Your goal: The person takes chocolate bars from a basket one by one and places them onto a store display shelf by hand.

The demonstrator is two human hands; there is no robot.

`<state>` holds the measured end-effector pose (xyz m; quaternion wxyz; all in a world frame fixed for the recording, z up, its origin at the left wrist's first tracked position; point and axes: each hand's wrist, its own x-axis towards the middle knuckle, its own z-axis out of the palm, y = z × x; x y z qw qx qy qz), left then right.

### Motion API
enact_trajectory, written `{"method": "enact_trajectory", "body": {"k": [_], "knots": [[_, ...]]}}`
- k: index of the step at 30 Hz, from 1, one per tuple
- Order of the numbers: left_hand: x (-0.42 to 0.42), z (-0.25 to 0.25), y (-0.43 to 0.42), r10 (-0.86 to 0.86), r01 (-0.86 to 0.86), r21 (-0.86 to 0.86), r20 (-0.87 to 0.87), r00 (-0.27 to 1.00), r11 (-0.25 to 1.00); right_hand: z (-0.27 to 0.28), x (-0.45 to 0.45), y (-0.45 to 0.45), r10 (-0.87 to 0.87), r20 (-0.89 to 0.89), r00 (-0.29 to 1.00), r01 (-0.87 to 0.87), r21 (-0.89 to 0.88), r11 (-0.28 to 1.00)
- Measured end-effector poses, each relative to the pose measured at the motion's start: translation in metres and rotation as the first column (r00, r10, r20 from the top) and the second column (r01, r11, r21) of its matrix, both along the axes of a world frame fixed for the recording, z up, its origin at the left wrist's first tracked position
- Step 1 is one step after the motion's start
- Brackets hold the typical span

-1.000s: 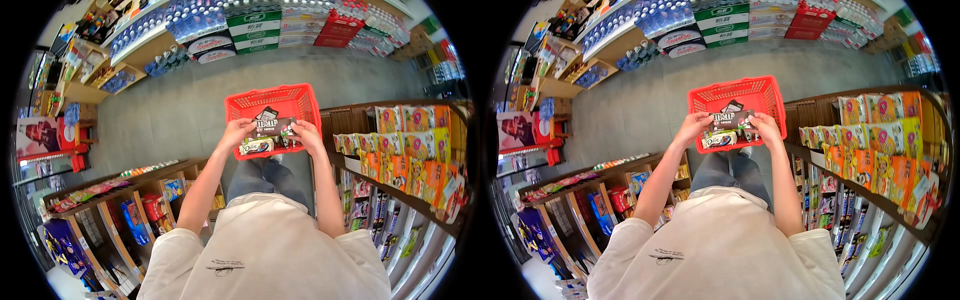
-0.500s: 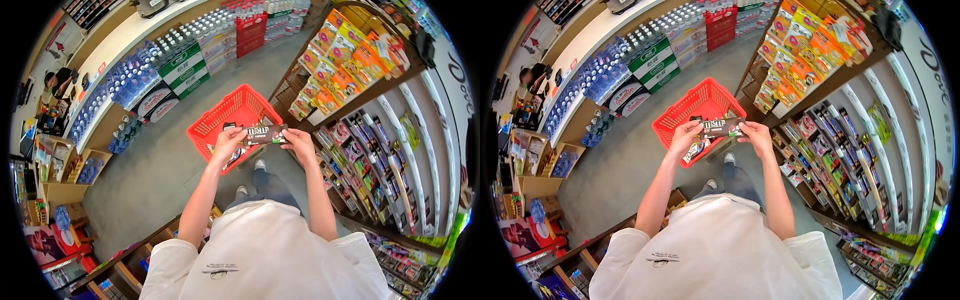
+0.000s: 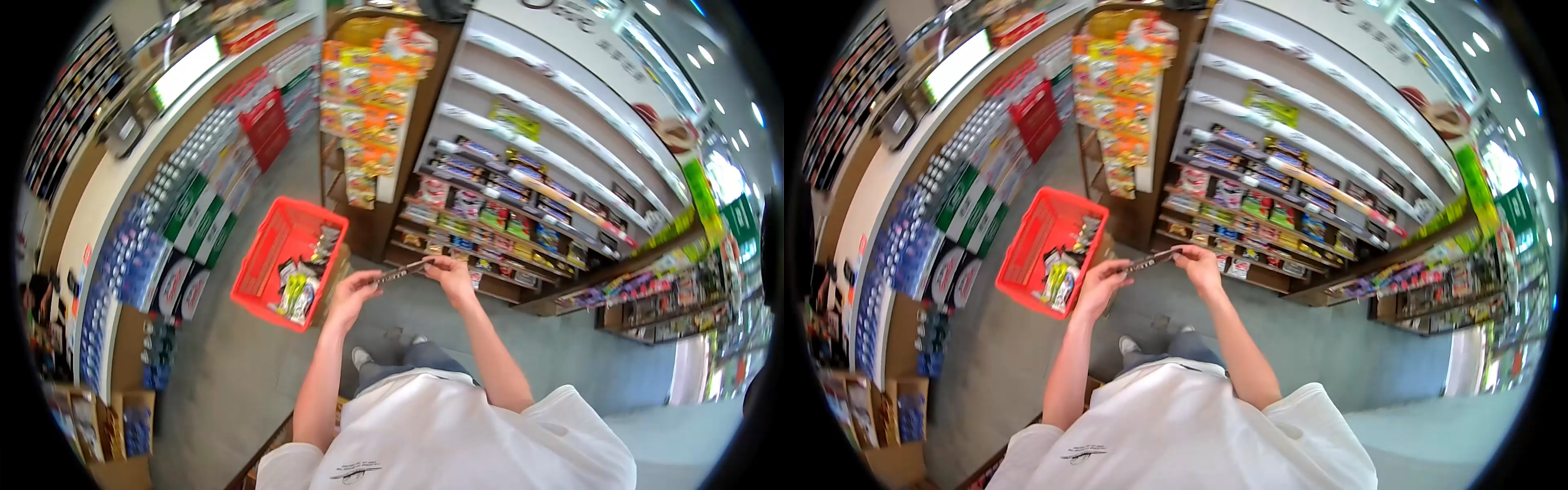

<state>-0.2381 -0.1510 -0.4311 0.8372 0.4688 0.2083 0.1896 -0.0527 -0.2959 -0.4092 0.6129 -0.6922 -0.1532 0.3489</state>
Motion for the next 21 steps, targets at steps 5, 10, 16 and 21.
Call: {"method": "enact_trajectory", "body": {"k": [5, 10, 16, 21], "knots": [[0.043, -0.001, -0.043, -0.13, 0.134, 0.075, -0.057, 0.99, 0.988, 0.003, 0.02, -0.063, -0.169, 0.004, 0.986, 0.169, 0.047, 0.985], [0.107, 0.017, -0.102, -0.276, 0.28, 0.028, -0.102, 0.956, 0.96, 0.005, 0.053, -0.142, -0.345, -0.099, 0.934, 0.352, 0.069, 0.933], [0.196, 0.025, -0.219, -0.419, 0.444, 0.068, -0.23, 0.878, 0.894, 0.024, 0.093, -0.282, -0.538, -0.115, 0.835, 0.544, 0.028, 0.838], [0.253, 0.042, -0.3, -0.553, 0.576, 0.091, -0.193, 0.81, 0.812, 0.012, 0.124, -0.372, -0.635, -0.187, 0.75, 0.658, 0.106, 0.746]]}}
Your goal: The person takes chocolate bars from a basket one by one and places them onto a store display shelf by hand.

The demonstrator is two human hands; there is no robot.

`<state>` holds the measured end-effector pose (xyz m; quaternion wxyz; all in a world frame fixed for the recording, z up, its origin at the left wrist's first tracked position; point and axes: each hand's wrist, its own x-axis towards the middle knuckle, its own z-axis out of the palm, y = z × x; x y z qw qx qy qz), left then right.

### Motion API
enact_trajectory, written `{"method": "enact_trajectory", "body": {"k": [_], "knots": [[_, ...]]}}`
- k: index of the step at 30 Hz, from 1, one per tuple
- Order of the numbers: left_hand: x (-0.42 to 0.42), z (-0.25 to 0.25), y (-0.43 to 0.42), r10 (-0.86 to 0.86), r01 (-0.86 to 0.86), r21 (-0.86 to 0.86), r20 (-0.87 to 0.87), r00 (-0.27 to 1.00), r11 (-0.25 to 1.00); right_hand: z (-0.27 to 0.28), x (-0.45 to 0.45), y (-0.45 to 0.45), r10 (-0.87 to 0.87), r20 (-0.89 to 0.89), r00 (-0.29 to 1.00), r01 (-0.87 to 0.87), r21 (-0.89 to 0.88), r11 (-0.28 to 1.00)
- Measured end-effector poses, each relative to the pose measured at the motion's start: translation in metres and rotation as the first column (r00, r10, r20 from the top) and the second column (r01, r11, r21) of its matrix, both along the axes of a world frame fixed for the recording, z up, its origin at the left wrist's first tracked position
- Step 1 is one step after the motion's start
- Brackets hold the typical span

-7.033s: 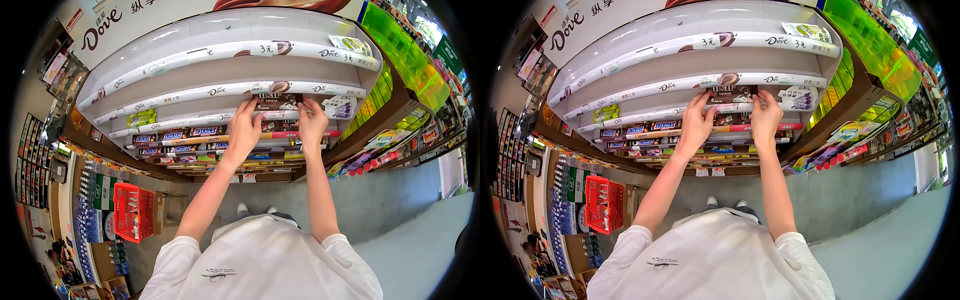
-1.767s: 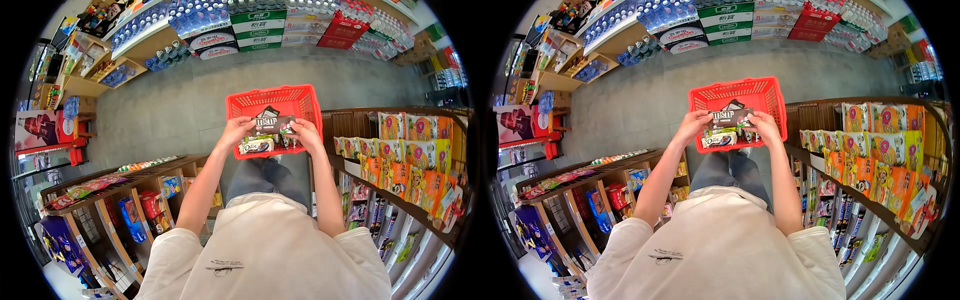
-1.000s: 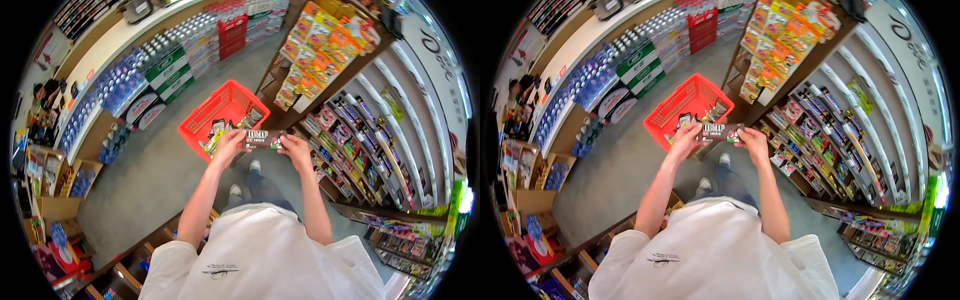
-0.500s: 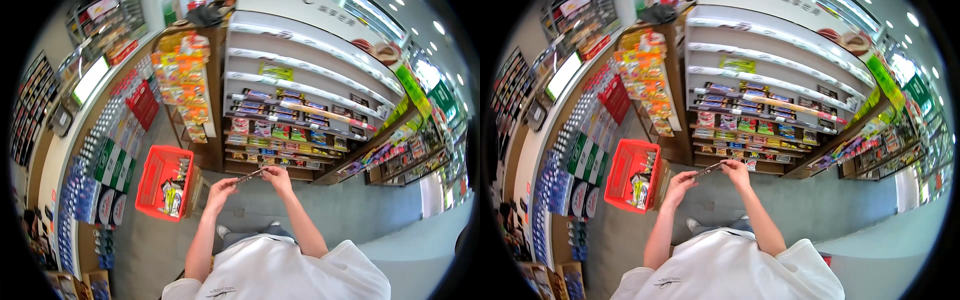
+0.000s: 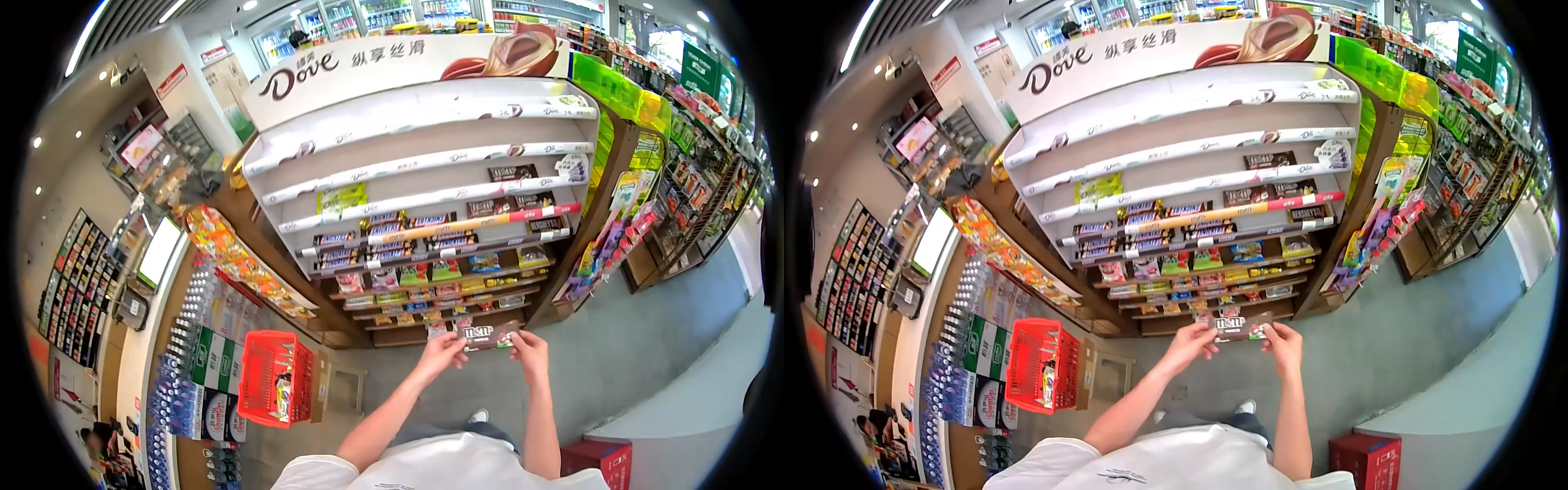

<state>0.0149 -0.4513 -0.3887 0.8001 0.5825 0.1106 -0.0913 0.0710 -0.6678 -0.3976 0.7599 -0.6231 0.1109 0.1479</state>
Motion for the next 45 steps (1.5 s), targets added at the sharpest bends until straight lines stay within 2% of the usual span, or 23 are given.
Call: {"method": "enact_trajectory", "body": {"k": [2, 3, 5, 6, 8, 9, 12, 14, 22, 24, 29, 31, 34, 39, 44, 45], "knots": [[0.018, 0.002, -0.019, -0.011, 0.003, 0.116, 0.068, 0.998, 0.993, 0.007, 0.011, -0.016, -0.049, 0.017, 0.999, 0.048, 0.05, 0.998], [0.024, 0.01, -0.028, -0.018, 0.009, 0.123, 0.069, 0.997, 0.992, 0.01, 0.015, -0.023, -0.099, 0.023, 0.995, 0.097, 0.085, 0.992], [0.032, 0.034, -0.042, 0.061, -0.123, 0.41, 0.16, 0.985, 0.904, 0.018, 0.028, -0.028, -0.134, 0.054, 0.99, 0.125, 0.137, 0.983], [0.037, 0.041, -0.047, 0.048, -0.107, 0.418, 0.15, 0.988, 0.902, 0.022, 0.034, -0.027, -0.165, 0.08, 0.983, 0.148, 0.181, 0.972], [0.051, 0.049, -0.054, 0.145, -0.267, 0.374, 0.324, 0.935, 0.888, 0.029, 0.047, -0.023, -0.247, 0.131, 0.96, 0.218, 0.205, 0.954], [0.061, 0.049, -0.055, 0.165, -0.299, 0.386, 0.342, 0.925, 0.873, 0.031, 0.054, -0.021, -0.281, 0.151, 0.948, 0.241, 0.236, 0.941], [0.086, 0.073, -0.059, 0.178, -0.325, 0.37, 0.379, 0.908, 0.87, 0.043, 0.08, -0.019, -0.313, 0.213, 0.926, 0.259, 0.246, 0.934], [0.108, 0.071, -0.055, 0.171, -0.315, 0.321, 0.405, 0.898, 0.893, 0.052, 0.1, -0.022, -0.312, 0.259, 0.914, 0.262, 0.211, 0.942], [0.18, 0.096, -0.044, 0.232, -0.332, 0.171, 0.431, 0.872, 0.928, 0.097, 0.171, -0.01, -0.292, 0.366, 0.884, 0.281, 0.085, 0.956], [0.191, 0.098, -0.037, 0.236, -0.325, 0.129, 0.453, 0.86, 0.937, 0.096, 0.181, -0.004, -0.293, 0.391, 0.872, 0.276, 0.102, 0.956], [0.207, 0.105, -0.021, 0.244, -0.337, 0.161, 0.423, 0.873, 0.927, 0.098, 0.205, 0.006, -0.249, 0.374, 0.893, 0.249, 0.048, 0.967], [0.215, 0.105, -0.02, 0.269, -0.346, 0.1, 0.446, 0.854, 0.933, 0.099, 0.215, 0.01, -0.251, 0.378, 0.891, 0.26, 0.027, 0.965], [0.228, 0.116, -0.016, 0.249, -0.353, 0.15, 0.465, 0.85, 0.924, 0.109, 0.226, 0.013, -0.244, 0.388, 0.889, 0.264, 0.002, 0.964], [0.246, 0.121, -0.021, 0.303, -0.39, 0.107, 0.458, 0.836, 0.914, 0.116, 0.246, 0.008, -0.215, 0.38, 0.9, 0.226, 0.016, 0.974], [0.271, 0.119, -0.021, 0.302, -0.437, 0.178, 0.498, 0.813, 0.882, 0.115, 0.279, 0.007, -0.2, 0.435, 0.878, 0.21, 0.027, 0.977], [0.275, 0.12, -0.02, 0.319, -0.45, 0.195, 0.472, 0.822, 0.872, 0.118, 0.283, 0.009, -0.171, 0.435, 0.884, 0.196, -0.013, 0.981]]}}
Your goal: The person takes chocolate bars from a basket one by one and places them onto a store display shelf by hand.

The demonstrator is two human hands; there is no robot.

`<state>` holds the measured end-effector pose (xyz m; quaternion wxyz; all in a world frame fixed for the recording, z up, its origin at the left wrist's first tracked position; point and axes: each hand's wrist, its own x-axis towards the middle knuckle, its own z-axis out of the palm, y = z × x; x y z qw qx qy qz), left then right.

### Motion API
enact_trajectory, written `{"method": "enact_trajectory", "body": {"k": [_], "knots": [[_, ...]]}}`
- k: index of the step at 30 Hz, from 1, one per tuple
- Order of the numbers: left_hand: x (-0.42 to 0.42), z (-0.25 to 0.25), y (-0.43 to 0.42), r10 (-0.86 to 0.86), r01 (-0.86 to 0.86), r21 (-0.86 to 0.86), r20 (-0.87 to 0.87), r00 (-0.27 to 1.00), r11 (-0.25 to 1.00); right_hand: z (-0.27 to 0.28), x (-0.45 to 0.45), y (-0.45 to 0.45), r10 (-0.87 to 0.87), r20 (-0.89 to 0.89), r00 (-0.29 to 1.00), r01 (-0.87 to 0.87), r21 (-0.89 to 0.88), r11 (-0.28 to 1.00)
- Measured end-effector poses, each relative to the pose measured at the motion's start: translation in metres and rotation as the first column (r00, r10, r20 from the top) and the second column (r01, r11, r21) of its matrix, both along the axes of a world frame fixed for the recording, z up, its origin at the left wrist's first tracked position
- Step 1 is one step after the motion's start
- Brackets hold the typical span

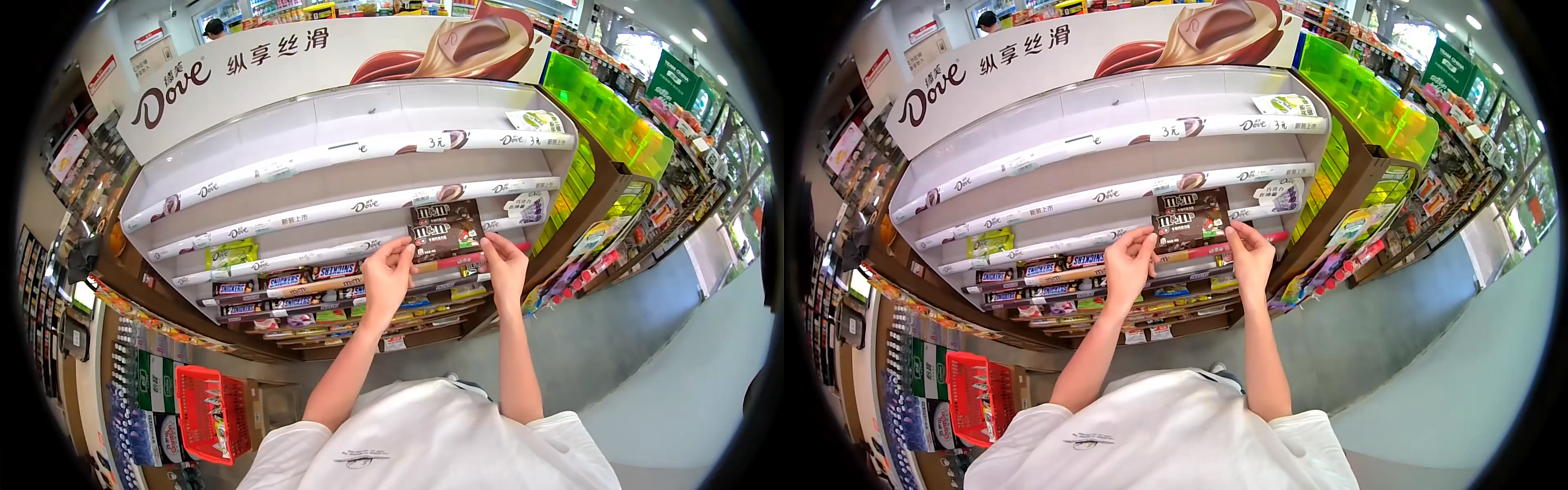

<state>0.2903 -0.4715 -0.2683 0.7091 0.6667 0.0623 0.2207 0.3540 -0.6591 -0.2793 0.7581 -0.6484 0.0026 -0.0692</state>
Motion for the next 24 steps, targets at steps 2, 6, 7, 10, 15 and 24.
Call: {"method": "enact_trajectory", "body": {"k": [2, 6, 7, 10, 15, 24], "knots": [[0.007, -0.001, 0.002, 0.039, -0.038, 0.031, -0.028, 0.999, 0.999, 0.003, 0.006, 0.003, 0.027, -0.004, 1.0, -0.027, -0.05, 0.998], [0.02, 0.006, -0.002, 0.087, -0.08, 0.088, -0.086, 0.993, 0.993, -0.003, 0.025, 0.005, 0.021, 0.037, 0.999, -0.019, -0.05, 0.999], [0.028, 0.003, -0.003, 0.108, -0.105, 0.116, -0.022, 0.994, 0.988, -0.002, 0.029, 0.005, 0.03, 0.032, 0.999, -0.028, -0.049, 0.998], [0.04, 0.005, -0.01, 0.181, -0.187, 0.197, 0.045, 0.982, 0.962, 0.0, 0.042, 0.004, 0.035, 0.174, 0.984, 0.021, -0.309, 0.951], [0.046, -0.005, -0.026, 0.338, -0.343, 0.373, 0.083, 0.938, 0.862, 0.022, 0.02, 0.009, 0.211, 0.166, 0.963, -0.059, -0.635, 0.77], [0.049, -0.003, -0.028, 0.387, -0.382, 0.416, 0.076, 0.919, 0.825, 0.0, 0.023, 0.012, 0.257, 0.307, 0.916, 0.02, -0.676, 0.737]]}}
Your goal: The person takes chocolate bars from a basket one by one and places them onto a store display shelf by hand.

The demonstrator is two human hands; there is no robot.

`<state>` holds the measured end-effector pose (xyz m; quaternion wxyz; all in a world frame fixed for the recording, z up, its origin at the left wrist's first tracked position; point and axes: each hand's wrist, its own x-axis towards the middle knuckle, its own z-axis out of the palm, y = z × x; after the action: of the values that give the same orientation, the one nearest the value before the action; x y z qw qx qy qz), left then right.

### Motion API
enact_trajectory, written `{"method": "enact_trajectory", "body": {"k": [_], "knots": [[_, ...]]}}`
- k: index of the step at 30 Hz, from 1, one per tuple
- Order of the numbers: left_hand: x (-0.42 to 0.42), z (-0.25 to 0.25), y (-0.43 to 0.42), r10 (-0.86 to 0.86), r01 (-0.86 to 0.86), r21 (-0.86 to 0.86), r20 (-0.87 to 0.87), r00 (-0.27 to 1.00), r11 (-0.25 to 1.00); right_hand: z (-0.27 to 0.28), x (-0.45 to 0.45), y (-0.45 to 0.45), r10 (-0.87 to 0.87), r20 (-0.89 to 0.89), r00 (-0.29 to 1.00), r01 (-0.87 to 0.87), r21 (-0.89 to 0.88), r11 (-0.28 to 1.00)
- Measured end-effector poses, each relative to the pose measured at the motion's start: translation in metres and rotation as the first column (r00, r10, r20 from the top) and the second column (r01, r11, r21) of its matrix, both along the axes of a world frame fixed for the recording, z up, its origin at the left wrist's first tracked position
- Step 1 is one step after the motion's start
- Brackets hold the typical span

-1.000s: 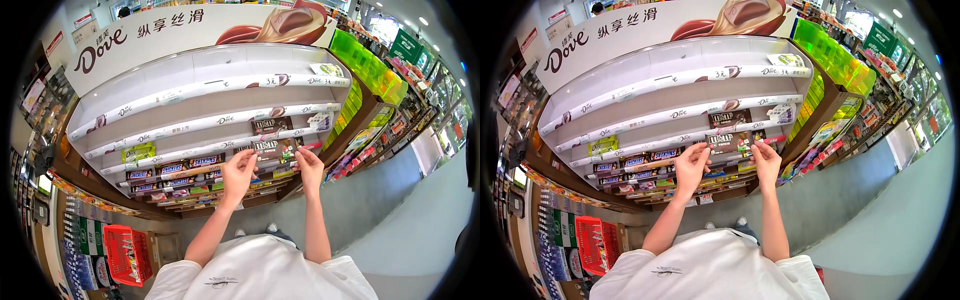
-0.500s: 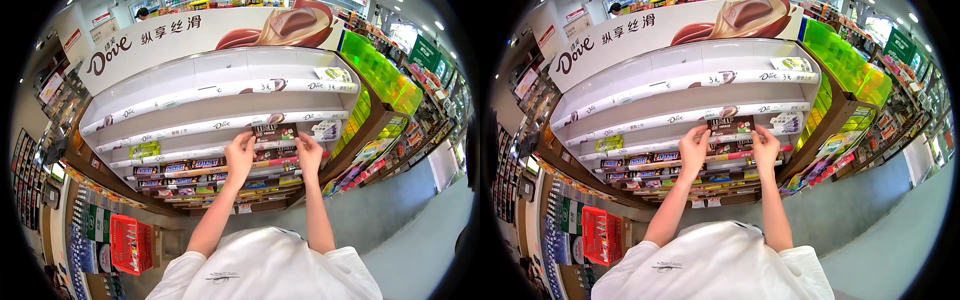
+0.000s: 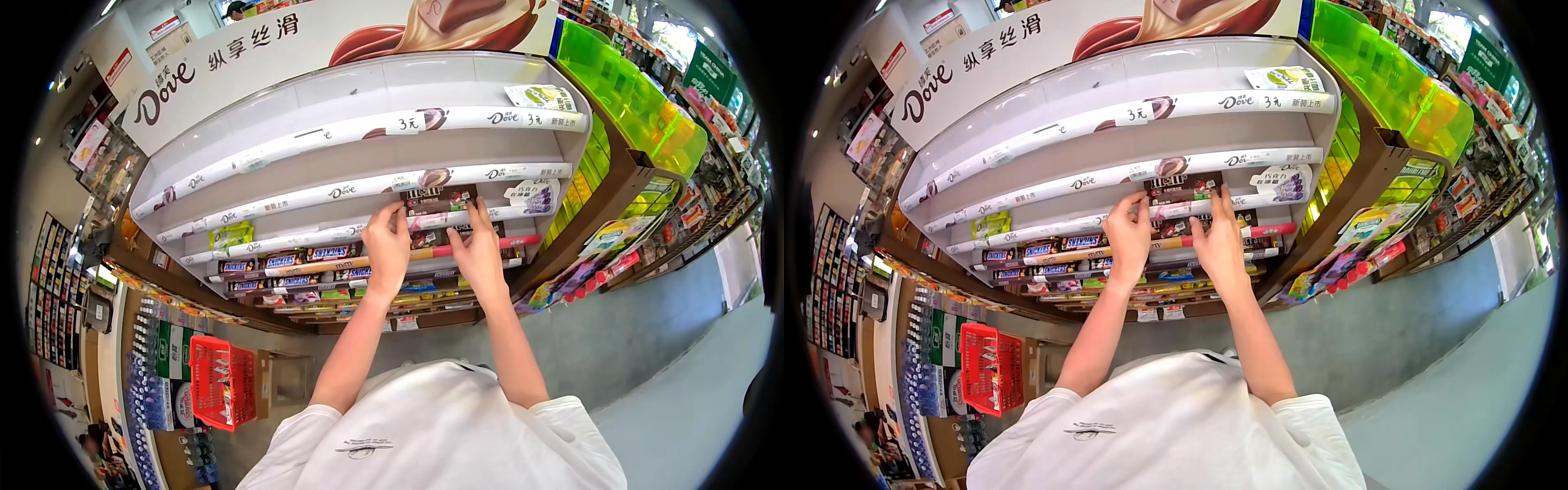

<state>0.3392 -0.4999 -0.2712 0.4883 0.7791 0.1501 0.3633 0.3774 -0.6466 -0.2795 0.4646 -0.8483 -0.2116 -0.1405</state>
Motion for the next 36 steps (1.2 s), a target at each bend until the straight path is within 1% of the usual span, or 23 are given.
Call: {"method": "enact_trajectory", "body": {"k": [1, 4, 5, 6, 7, 8, 9, 10, 11, 12, 13, 15, 17, 19, 21, 23, 24, 25, 27, 28, 33, 35, 36], "knots": [[-0.001, -0.001, -0.002, 0.003, -0.003, 0.0, -0.006, 1.0, 1.0, 0.002, 0.0, -0.001, 0.007, -0.014, 1.0, -0.006, 0.061, 0.998], [-0.004, -0.008, -0.008, 0.027, -0.042, 0.115, 0.131, 0.991, 0.992, 0.01, -0.009, -0.006, 0.013, -0.062, 0.998, -0.001, 0.175, 0.985], [-0.008, -0.011, -0.012, 0.035, -0.05, 0.115, 0.129, 0.991, 0.992, 0.011, -0.01, -0.008, 0.009, -0.085, 0.996, 0.011, 0.23, 0.973], [-0.013, -0.012, -0.018, 0.029, -0.039, 0.061, 0.148, 0.988, 0.997, 0.006, -0.009, -0.01, -0.028, -0.03, 0.999, 0.035, 0.258, 0.965], [-0.018, -0.013, -0.023, 0.027, -0.029, 0.009, 0.167, 0.986, 1.0, 0.002, -0.008, -0.012, -0.016, -0.034, 0.999, 0.024, 0.26, 0.965], [-0.021, -0.019, -0.025, 0.016, -0.011, -0.025, 0.186, 0.982, 1.0, -0.002, -0.008, -0.015, 0.024, -0.123, 0.992, 0.025, 0.38, 0.925], [-0.026, -0.018, -0.027, 0.034, -0.03, -0.025, 0.177, 0.984, 0.999, -0.003, -0.01, -0.019, 0.072, -0.196, 0.978, 0.02, 0.434, 0.901], [-0.033, -0.017, -0.03, -0.018, 0.036, -0.134, 0.133, 0.991, 0.99, -0.003, -0.012, -0.023, 0.119, -0.265, 0.957, 0.026, 0.487, 0.873], [-0.039, -0.016, -0.032, -0.069, 0.091, -0.245, 0.096, 0.993, 0.965, -0.006, -0.013, -0.016, 0.162, -0.209, 0.964, 0.026, 0.684, 0.729], [-0.045, -0.01, -0.035, -0.081, 0.089, -0.304, 0.04, 0.996, 0.949, -0.002, -0.017, -0.018, 0.192, -0.264, 0.945, 0.046, 0.69, 0.722], [-0.051, -0.013, -0.036, -0.049, 0.052, -0.305, 0.019, 0.999, 0.951, -0.001, -0.022, -0.022, 0.224, -0.321, 0.92, 0.067, 0.694, 0.717], [-0.063, -0.02, -0.037, -0.066, 0.064, -0.442, 0.011, 0.998, 0.895, -0.013, -0.025, -0.022, 0.239, -0.342, 0.909, 0.056, 0.667, 0.743], [-0.081, -0.033, -0.034, -0.03, 0.02, -0.458, -0.015, 0.999, 0.889, -0.025, -0.03, -0.016, 0.284, -0.376, 0.882, 0.067, 0.697, 0.714], [-0.103, -0.035, -0.032, -0.026, -0.04, -0.477, -0.131, 0.991, 0.878, -0.034, -0.04, -0.009, 0.354, -0.416, 0.837, 0.043, 0.697, 0.716], [-0.127, -0.039, -0.028, 0.016, -0.084, -0.504, -0.137, 0.99, 0.86, -0.04, -0.047, -0.001, 0.42, -0.429, 0.8, 0.0, 0.7, 0.714], [-0.155, -0.046, -0.019, 0.065, -0.17, -0.515, -0.215, 0.974, 0.84, -0.046, -0.056, 0.008, 0.52, -0.583, 0.625, 0.011, 0.672, 0.74], [-0.168, -0.046, -0.014, 0.098, -0.198, -0.534, -0.21, 0.973, 0.822, -0.047, -0.061, 0.014, 0.577, -0.606, 0.548, 0.039, 0.707, 0.706], [-0.183, -0.048, -0.007, 0.127, -0.212, -0.531, -0.192, 0.973, 0.82, -0.049, -0.066, 0.021, 0.596, -0.592, 0.542, 0.007, 0.713, 0.701], [-0.216, -0.057, 0.007, 0.216, -0.298, -0.566, -0.208, 0.954, 0.769, -0.054, -0.078, 0.034, 0.609, -0.623, 0.491, 0.006, 0.702, 0.712], [-0.233, -0.06, 0.014, 0.261, -0.334, -0.577, -0.208, 0.943, 0.745, -0.055, -0.088, 0.043, 0.566, -0.573, 0.593, -0.092, 0.65, 0.754], [-0.326, -0.077, 0.043, 0.422, -0.461, -0.588, -0.215, 0.881, 0.664, -0.058, -0.167, 0.106, 0.659, -0.533, 0.531, -0.283, 0.621, 0.731], [-0.362, -0.079, 0.053, 0.489, -0.558, -0.54, -0.282, 0.825, 0.63, -0.058, -0.209, 0.135, 0.739, -0.492, 0.461, -0.435, 0.601, 0.671], [-0.38, -0.081, 0.058, 0.519, -0.576, -0.555, -0.278, 0.809, 0.601, -0.058, -0.231, 0.148, 0.765, -0.492, 0.415, -0.488, 0.589, 0.644]]}}
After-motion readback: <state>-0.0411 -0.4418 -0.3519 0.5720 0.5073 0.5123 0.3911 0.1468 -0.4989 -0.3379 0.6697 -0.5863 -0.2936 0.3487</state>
